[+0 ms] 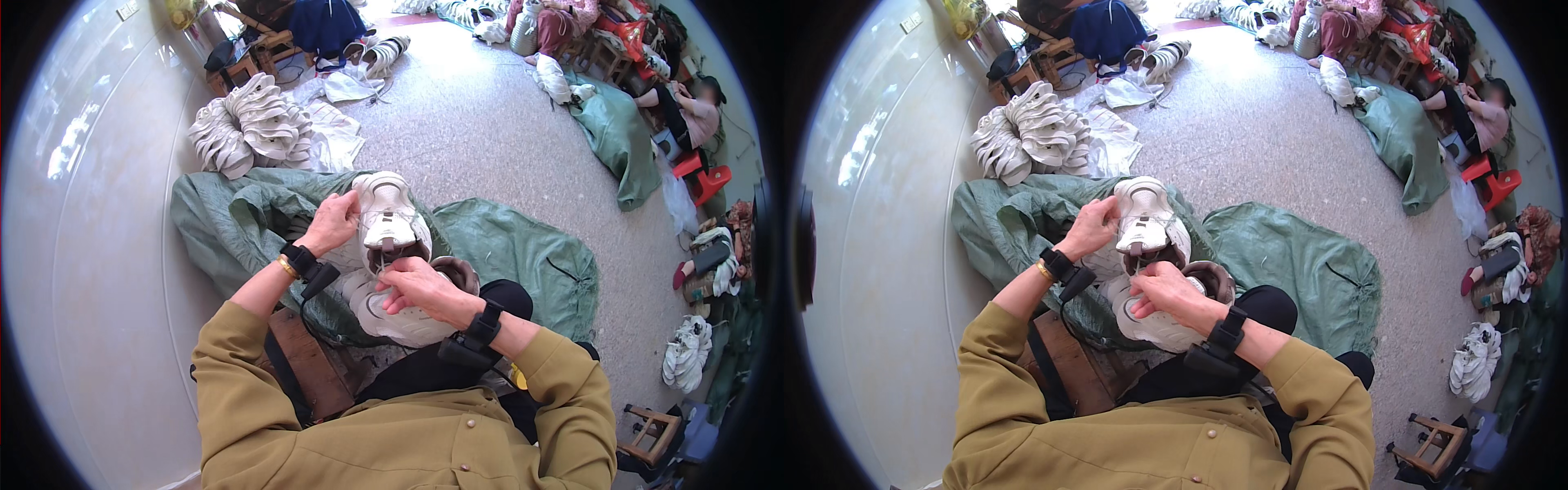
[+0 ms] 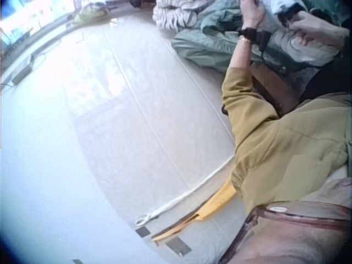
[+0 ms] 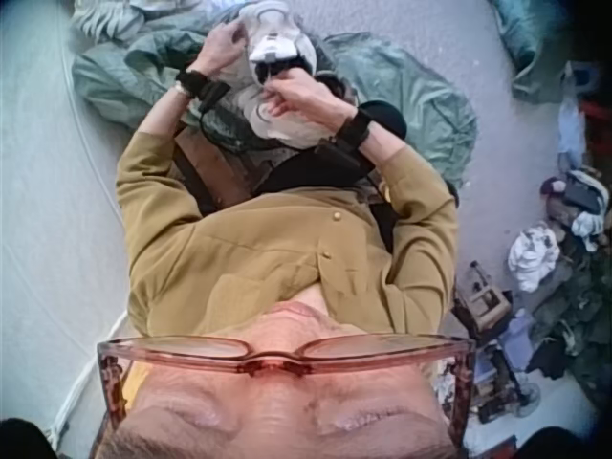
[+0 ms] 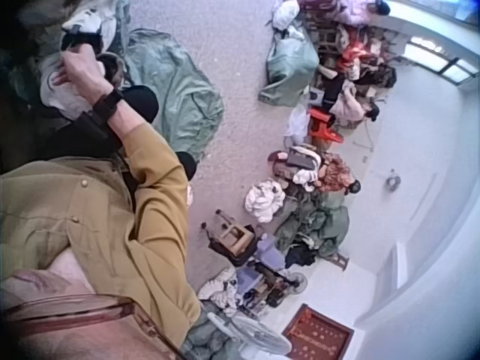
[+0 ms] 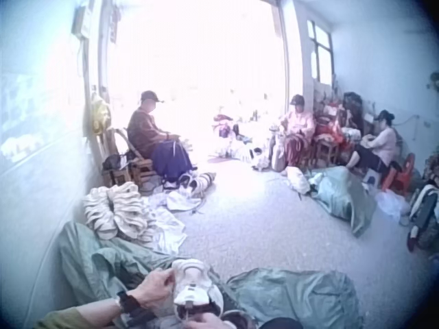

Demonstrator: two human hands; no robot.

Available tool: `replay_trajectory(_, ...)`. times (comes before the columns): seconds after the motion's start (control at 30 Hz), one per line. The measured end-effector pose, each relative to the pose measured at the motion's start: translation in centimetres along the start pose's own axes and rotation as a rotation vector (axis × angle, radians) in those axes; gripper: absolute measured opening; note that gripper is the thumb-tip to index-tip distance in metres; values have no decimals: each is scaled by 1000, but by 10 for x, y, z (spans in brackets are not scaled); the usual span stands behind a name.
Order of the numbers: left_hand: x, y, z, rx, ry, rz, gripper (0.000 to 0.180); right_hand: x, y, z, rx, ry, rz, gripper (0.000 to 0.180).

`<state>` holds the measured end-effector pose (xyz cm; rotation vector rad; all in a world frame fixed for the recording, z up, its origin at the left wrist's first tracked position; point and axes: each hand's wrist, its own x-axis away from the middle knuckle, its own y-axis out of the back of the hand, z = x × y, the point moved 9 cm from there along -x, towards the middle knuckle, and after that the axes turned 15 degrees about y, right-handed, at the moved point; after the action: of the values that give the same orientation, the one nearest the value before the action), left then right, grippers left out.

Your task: The recorder is lacing white shoes and then placing bundles of shoes into large green bags.

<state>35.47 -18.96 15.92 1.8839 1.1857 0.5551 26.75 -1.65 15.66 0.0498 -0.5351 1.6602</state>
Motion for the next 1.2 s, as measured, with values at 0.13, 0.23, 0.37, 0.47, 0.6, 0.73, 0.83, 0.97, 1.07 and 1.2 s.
replay_trajectory(0.13, 15, 26, -50, 29, -117, 126, 6, -1, 3, -1, -40, 0, -16, 28)
replay_trajectory(0.23, 36, 27, -79, 117, -255, 322, 8, -1, 2, -3, -51, -48, 17, 31)
replay_trajectory(0.37, 53, 38, -97, -76, -317, 359, 14, -1, 1, -3, -66, -33, 6, 33)
replay_trajectory(0.47, 58, 49, -114, 5, -243, 463, 16, -3, 3, -6, -48, -23, -8, 35)
replay_trajectory(0.6, 57, 58, -135, 72, -247, 451, 20, -5, 0, -11, 39, 0, 16, 35)
replay_trajectory(0.73, 32, 56, -133, 206, -216, 450, 19, -6, -6, -14, 153, -21, 71, 32)
replay_trajectory(0.83, 11, 47, -120, 433, -27, 602, 20, -7, -8, -9, 245, 30, 66, 26)
replay_trajectory(0.97, -17, 45, -125, 540, 31, 648, 19, -6, -18, -10, 493, 83, 194, 32)
replay_trajectory(1.07, -33, 50, -139, 601, -39, 646, 20, -4, -21, -13, 550, 130, 205, 30)
replay_trajectory(1.2, -54, 54, -143, 586, -51, 570, 20, -2, -22, -8, 678, 270, 221, 28)
